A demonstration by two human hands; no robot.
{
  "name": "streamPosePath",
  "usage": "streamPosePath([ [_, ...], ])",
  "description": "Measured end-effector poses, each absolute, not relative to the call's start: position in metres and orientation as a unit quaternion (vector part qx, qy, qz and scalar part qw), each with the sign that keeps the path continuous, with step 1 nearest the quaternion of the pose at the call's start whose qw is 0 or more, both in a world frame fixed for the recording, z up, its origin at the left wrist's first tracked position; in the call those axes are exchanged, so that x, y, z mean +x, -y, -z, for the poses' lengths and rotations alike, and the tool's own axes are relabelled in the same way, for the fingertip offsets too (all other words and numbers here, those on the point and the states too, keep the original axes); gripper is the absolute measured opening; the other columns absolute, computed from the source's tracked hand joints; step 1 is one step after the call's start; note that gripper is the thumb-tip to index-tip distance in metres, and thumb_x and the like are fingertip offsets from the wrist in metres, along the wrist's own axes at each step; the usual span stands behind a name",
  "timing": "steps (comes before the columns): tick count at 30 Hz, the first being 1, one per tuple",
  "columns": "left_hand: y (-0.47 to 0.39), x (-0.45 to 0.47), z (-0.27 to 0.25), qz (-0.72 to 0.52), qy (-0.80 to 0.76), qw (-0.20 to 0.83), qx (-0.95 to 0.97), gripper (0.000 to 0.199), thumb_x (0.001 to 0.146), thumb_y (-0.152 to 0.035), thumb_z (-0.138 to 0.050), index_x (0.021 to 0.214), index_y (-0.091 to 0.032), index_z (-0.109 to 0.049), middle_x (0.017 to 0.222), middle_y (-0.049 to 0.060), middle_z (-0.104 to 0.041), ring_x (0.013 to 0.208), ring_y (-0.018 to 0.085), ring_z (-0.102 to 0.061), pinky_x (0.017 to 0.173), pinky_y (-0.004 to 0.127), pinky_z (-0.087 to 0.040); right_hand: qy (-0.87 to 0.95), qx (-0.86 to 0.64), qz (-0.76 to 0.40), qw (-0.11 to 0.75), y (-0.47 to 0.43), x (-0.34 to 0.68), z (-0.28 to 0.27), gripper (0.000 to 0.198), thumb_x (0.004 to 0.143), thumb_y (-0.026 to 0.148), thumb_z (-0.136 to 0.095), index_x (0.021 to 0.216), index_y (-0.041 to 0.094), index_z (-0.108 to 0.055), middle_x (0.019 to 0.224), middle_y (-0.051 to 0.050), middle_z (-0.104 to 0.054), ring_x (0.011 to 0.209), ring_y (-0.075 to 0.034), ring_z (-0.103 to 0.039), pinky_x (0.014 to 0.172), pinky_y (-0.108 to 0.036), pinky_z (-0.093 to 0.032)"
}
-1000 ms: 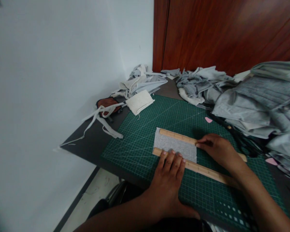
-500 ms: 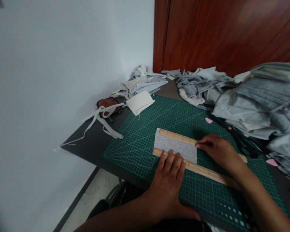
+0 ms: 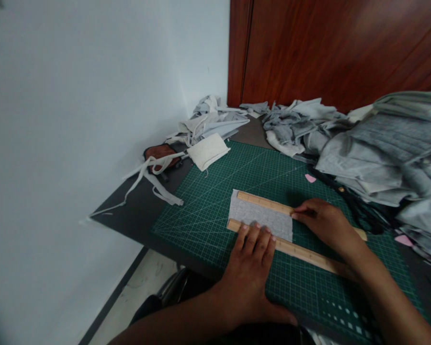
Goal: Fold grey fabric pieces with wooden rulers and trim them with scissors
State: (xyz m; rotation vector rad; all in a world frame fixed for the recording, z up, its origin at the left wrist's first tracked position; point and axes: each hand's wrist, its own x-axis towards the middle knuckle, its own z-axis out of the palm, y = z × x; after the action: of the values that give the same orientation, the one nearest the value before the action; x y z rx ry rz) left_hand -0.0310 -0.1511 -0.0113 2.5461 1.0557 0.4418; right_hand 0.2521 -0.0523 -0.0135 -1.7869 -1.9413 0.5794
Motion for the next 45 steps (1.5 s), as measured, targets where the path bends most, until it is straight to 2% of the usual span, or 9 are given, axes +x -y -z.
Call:
streamPosePath([
  [6,0.151,-0.031,0.011,-0.156,-0.373,0.171,0.898,0.120,0.085,-0.087,-0.049,0.165,-0.009,-0.007,0.171,0.015,-0.021,0.160,0.035,-0.004,0.132,0.051,-0.001,0.690,-0.659,-0.208,0.216,0.053,0.248,0.008,0.049,0.078,0.070,-0.063,0.077,0.024,-0.078,0.086,-0.010,-0.077,0.080,-0.032,-0.071,0.078,-0.045,-0.052],
  [9,0.151,-0.030,0.011,-0.154,-0.373,0.172,0.898,0.120,0.084,-0.089,-0.049,0.165,-0.009,-0.011,0.171,0.015,-0.020,0.160,0.035,-0.004,0.132,0.051,-0.001,0.691,-0.657,-0.209,0.217,0.053,0.248,0.008,0.049,0.078,0.070,-0.064,0.077,0.023,-0.077,0.087,-0.010,-0.077,0.081,-0.032,-0.072,0.078,-0.045,-0.052],
  [15,0.151,-0.030,0.010,-0.143,-0.374,0.174,0.900,0.117,0.085,-0.091,-0.041,0.163,-0.007,-0.019,0.172,0.015,-0.016,0.160,0.034,-0.001,0.132,0.049,0.002,0.692,-0.653,-0.221,0.214,0.052,0.252,0.014,0.040,0.080,0.062,-0.066,0.081,0.024,-0.078,0.089,-0.009,-0.077,0.083,-0.031,-0.071,0.081,-0.045,-0.051],
  [21,0.151,-0.031,0.009,-0.142,-0.374,0.169,0.901,0.118,0.085,-0.092,-0.041,0.162,-0.004,-0.022,0.171,0.016,-0.017,0.160,0.034,-0.002,0.132,0.048,0.004,0.687,-0.656,-0.220,0.221,0.052,0.252,0.014,0.035,0.077,0.056,-0.068,0.078,0.023,-0.078,0.089,-0.010,-0.077,0.084,-0.032,-0.071,0.084,-0.046,-0.050],
  [28,0.151,-0.029,0.011,-0.137,-0.377,0.153,0.903,0.120,0.085,-0.093,-0.036,0.162,-0.004,-0.020,0.172,0.016,-0.015,0.160,0.035,-0.001,0.131,0.050,0.003,0.694,-0.648,-0.221,0.225,0.052,0.252,0.014,0.045,0.079,0.068,-0.066,0.078,0.025,-0.077,0.087,-0.009,-0.078,0.081,-0.031,-0.072,0.079,-0.044,-0.053],
  [38,0.151,-0.030,0.013,-0.134,-0.370,0.165,0.904,0.118,0.086,-0.092,-0.037,0.162,-0.004,-0.020,0.172,0.016,-0.014,0.160,0.036,0.001,0.131,0.050,0.004,0.710,-0.635,-0.224,0.207,0.049,0.260,0.019,0.035,0.083,0.060,-0.068,0.083,0.026,-0.077,0.087,-0.007,-0.076,0.079,-0.028,-0.071,0.073,-0.042,-0.053],
  [45,0.149,-0.030,0.013,-0.127,-0.369,0.163,0.906,0.119,0.085,-0.092,-0.040,0.164,-0.005,-0.018,0.171,0.016,-0.015,0.160,0.036,0.000,0.132,0.052,0.001,0.715,-0.632,-0.216,0.206,0.052,0.255,0.015,0.038,0.084,0.063,-0.067,0.085,0.026,-0.077,0.085,-0.006,-0.077,0.077,-0.028,-0.071,0.070,-0.040,-0.053],
])
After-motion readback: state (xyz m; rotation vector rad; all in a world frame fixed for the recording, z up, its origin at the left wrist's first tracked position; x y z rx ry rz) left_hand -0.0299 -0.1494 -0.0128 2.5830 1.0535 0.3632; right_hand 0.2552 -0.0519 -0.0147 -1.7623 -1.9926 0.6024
